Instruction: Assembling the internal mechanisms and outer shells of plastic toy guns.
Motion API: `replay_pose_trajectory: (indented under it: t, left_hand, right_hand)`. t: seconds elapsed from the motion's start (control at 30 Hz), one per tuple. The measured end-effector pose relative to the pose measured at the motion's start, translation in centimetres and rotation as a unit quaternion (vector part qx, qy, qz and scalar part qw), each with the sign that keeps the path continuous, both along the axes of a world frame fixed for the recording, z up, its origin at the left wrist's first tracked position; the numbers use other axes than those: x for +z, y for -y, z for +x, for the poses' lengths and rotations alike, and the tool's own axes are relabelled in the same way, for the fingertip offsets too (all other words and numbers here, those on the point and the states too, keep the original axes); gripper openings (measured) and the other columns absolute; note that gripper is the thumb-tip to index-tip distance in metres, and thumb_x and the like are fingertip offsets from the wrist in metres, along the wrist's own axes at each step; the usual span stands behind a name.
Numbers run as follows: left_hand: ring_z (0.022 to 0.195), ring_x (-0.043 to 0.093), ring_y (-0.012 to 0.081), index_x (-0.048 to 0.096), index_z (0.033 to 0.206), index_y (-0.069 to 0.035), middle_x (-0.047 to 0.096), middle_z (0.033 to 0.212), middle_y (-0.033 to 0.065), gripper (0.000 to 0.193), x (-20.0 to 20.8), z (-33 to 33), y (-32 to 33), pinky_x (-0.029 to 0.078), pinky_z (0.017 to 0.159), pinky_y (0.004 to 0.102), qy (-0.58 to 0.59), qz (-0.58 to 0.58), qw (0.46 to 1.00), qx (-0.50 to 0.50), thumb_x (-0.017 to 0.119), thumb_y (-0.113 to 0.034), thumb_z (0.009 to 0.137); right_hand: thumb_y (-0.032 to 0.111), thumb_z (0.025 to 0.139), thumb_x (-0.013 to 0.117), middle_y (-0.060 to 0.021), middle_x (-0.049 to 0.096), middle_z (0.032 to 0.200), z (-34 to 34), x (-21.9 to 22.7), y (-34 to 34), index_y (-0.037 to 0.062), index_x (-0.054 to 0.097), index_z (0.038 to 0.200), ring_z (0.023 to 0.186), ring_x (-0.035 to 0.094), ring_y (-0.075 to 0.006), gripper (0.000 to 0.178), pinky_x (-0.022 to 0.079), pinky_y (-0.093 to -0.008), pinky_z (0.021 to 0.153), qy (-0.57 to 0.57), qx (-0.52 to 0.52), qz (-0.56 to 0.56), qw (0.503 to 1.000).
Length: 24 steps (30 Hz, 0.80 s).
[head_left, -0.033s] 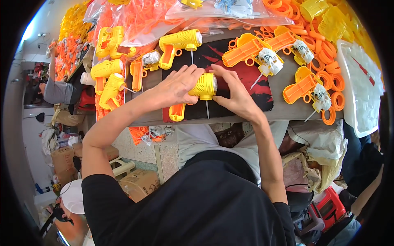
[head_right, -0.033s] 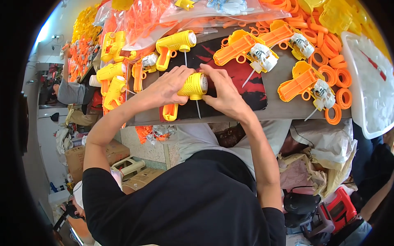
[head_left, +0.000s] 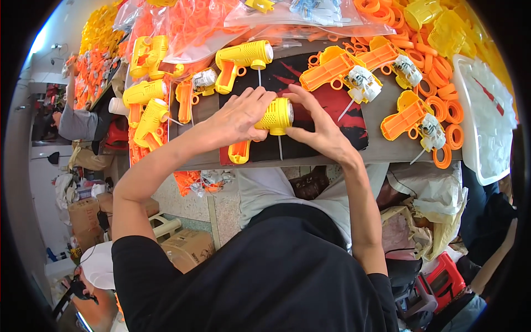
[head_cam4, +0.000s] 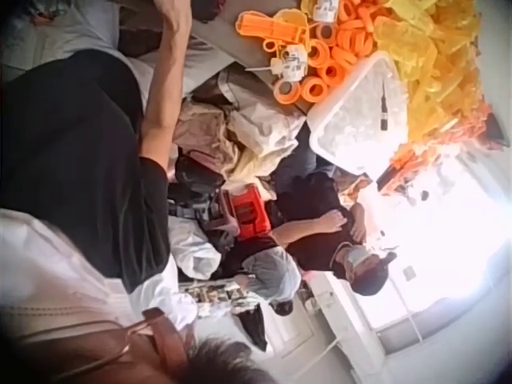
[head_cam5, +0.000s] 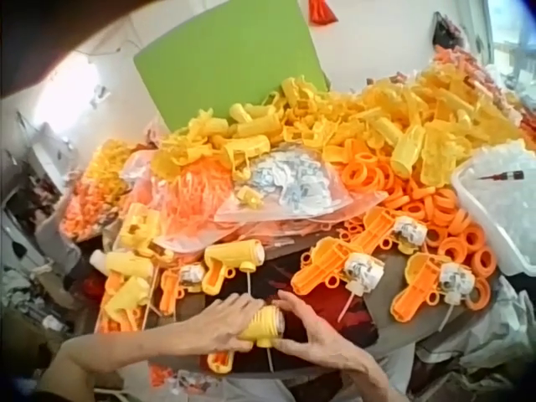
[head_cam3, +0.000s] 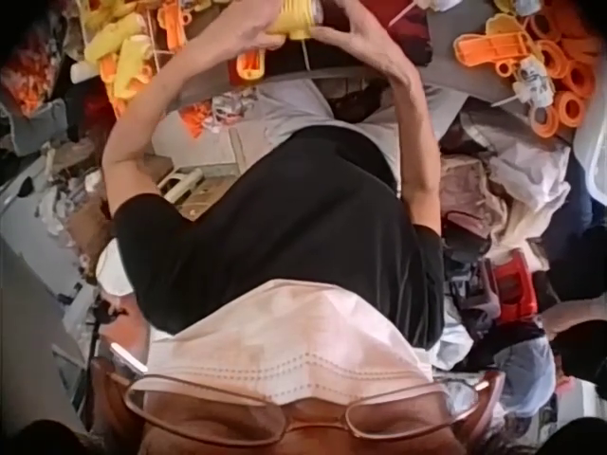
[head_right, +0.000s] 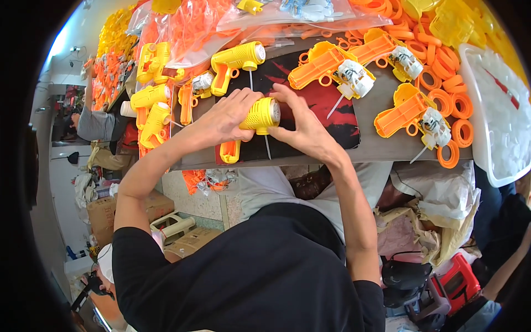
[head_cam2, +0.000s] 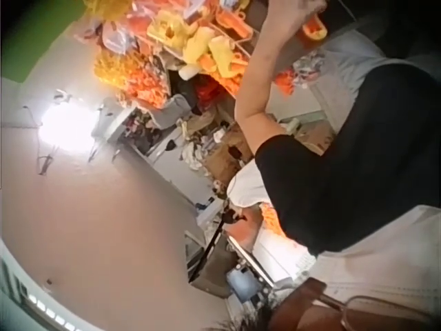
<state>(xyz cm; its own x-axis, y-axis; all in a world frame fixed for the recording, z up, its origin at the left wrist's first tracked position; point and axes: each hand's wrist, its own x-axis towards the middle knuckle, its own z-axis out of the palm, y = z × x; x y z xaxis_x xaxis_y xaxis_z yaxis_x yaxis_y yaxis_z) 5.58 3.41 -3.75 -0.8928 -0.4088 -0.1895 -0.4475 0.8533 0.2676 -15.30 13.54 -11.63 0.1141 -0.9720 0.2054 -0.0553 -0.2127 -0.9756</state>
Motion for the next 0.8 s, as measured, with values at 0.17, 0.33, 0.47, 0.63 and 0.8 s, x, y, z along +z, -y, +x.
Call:
replay_pose_trajectory:
  t: [0.17,0.33,0.47,0.63,0.8]
  left_hand:
    - [0.107,0.054,0.0307,0.045,0.129,-0.005,0.051,0.113,0.0104,0.075,1.7,-1.0,-2.4,0.047,0.080,0.0459,-0.006,-0.091,0.996,0.016,0.085,-0.017,0.066]
    - [0.120,0.051,0.0328,0.038,0.146,-0.004,0.050,0.130,0.0145,0.090,1.5,-0.9,-2.3,0.043,0.099,0.0452,0.003,-0.041,0.999,0.027,0.084,-0.015,0.070]
    - [0.126,0.052,0.0326,0.049,0.141,-0.004,0.056,0.133,0.0181,0.075,1.7,3.6,-2.4,0.041,0.107,0.0441,-0.264,-0.060,0.949,0.163,0.083,-0.025,0.077]
    - [0.106,0.062,0.0143,0.056,0.126,0.000,0.061,0.124,0.0075,0.047,-3.1,6.1,-6.2,0.050,0.095,0.0298,-0.449,0.263,0.758,0.394,0.079,-0.018,0.089]
    - [0.108,0.061,0.0133,0.058,0.125,0.001,0.059,0.127,0.0073,0.046,-3.3,4.9,-5.8,0.050,0.099,0.0301,-0.479,0.368,0.671,0.430,0.080,-0.014,0.087]
  right_hand:
    - [0.038,0.100,0.064,-0.0139,0.057,0.125,2.5,2.0,-0.4,0.0038,0.038,0.147,0.115,0.059,-0.0202,0.063,0.055,-0.0357,0.092,0.159,0.015,0.178,0.971]
    - [0.036,0.098,0.068,-0.0107,0.058,0.122,3.0,0.2,-0.4,0.0028,0.045,0.139,0.109,0.061,-0.0177,0.057,0.056,-0.0333,0.086,0.139,-0.039,0.161,0.976]
    - [0.029,0.099,0.066,-0.0108,0.058,0.123,2.8,0.5,-0.9,0.0030,0.044,0.139,0.107,0.062,-0.0177,0.053,0.057,-0.0329,0.085,0.198,-0.064,0.134,0.969]
    - [0.024,0.101,0.064,-0.0110,0.058,0.124,3.4,0.1,-1.1,0.0034,0.042,0.139,0.105,0.062,-0.0176,0.049,0.059,-0.0347,0.083,0.208,-0.038,0.105,0.972]
    - [0.025,0.100,0.064,-0.0113,0.059,0.126,2.8,0.1,-1.0,0.0032,0.041,0.140,0.105,0.063,-0.0179,0.051,0.059,-0.0345,0.082,0.209,-0.023,0.124,0.970]
